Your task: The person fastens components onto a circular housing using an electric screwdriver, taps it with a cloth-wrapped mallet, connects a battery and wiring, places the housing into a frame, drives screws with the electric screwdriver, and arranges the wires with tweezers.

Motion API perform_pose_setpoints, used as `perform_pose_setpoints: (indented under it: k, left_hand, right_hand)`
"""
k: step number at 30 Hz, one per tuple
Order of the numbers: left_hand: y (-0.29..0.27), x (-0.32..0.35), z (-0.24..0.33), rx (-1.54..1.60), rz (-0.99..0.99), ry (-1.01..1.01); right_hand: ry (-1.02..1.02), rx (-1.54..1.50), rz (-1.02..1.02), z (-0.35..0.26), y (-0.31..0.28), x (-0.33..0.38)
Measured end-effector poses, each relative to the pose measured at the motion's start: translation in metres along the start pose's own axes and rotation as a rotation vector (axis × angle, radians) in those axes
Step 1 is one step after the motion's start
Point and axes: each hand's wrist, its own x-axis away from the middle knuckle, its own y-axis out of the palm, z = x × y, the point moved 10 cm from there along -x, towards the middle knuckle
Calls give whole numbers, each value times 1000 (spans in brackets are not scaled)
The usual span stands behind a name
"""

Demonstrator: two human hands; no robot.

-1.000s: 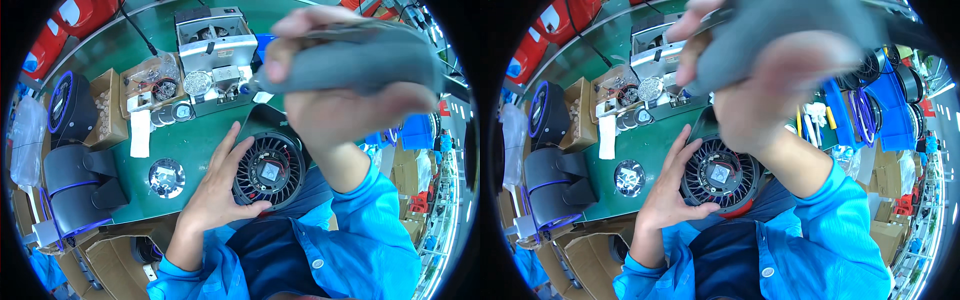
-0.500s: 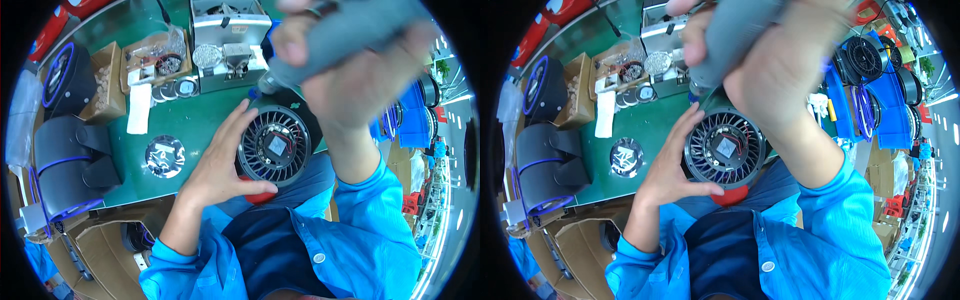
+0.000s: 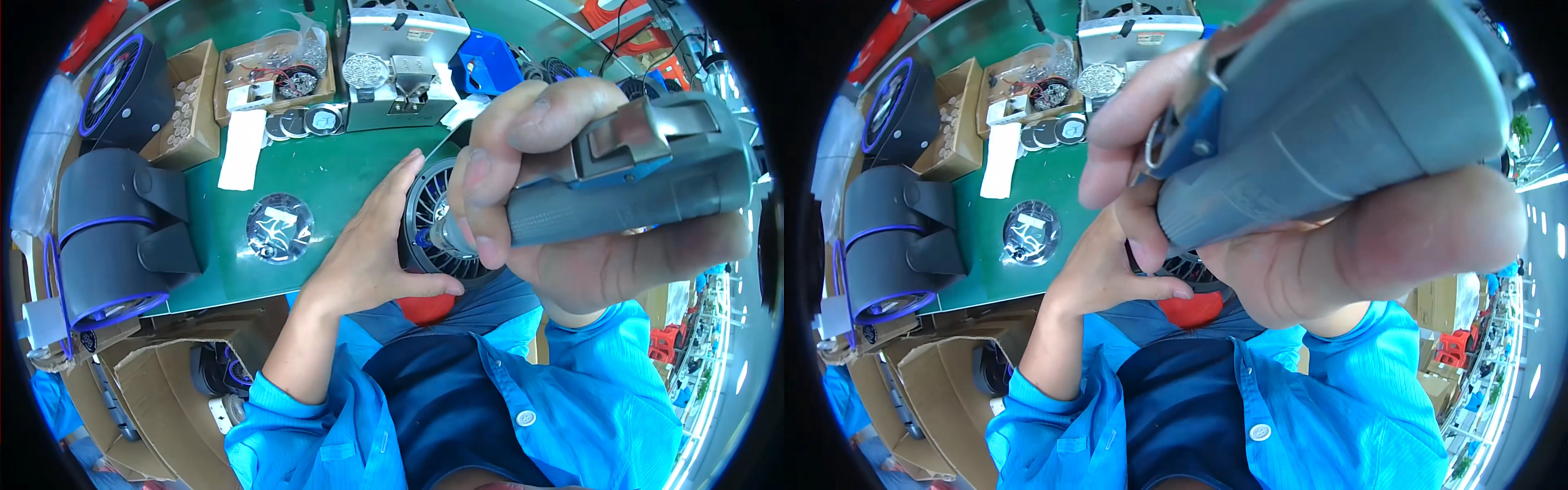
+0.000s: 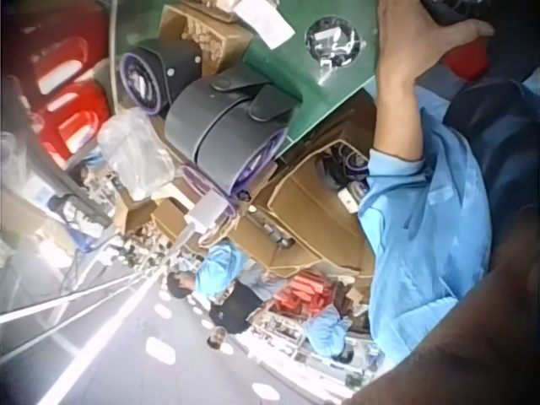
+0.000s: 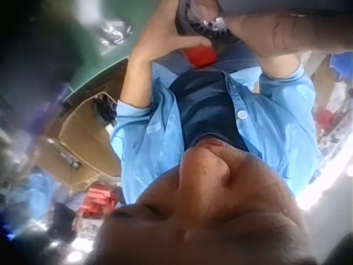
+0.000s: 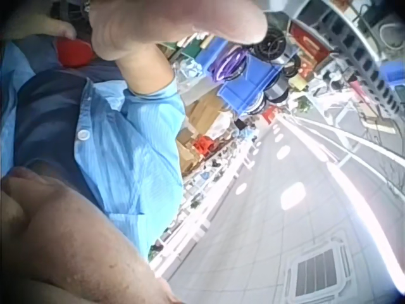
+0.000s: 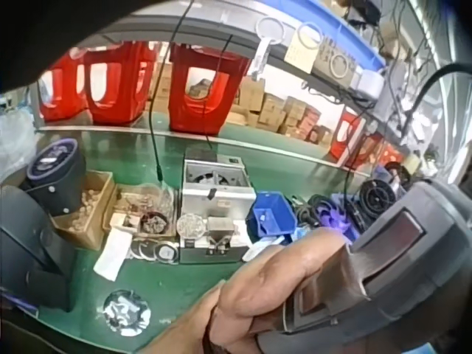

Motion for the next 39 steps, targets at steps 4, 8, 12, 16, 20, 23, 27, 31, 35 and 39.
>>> perform_pose_setpoints:
  k: [4,8,12,16,20,23,27,31,35,39]
  left_hand:
    - [2,4,-7,52,-43,-88]
    - [-2,5,1,1,37,23]
    - [-6,8,11,-67,94,87]
    - [-7,7,12,-81,100,104]
    - [-6,6,9,-93,97,93]
    - [-6,6,15,-121,105,86]
    - [-5,6,15,-167,86,43]
    - [-5,6,13,-159,77,36]
    - [-5,2,15,-159,72,6]
    - [-6,1,17,-159,75,-4]
  right_hand:
    - [36,57,125,13,-3,6]
    - [-27,84,79,22,-9,8]
    - [-9,115,67,32,-4,7]
    - [-23,145,78,37,0,9]
    - [-52,176,97,35,3,12]
    - [-115,289,192,24,2,20]
    - [-190,203,275,9,-10,17]
    - [-456,62,627,-19,-71,-4]
    - [-478,271,374,15,-108,-26]
    - [-282,470,446,33,-110,-33]
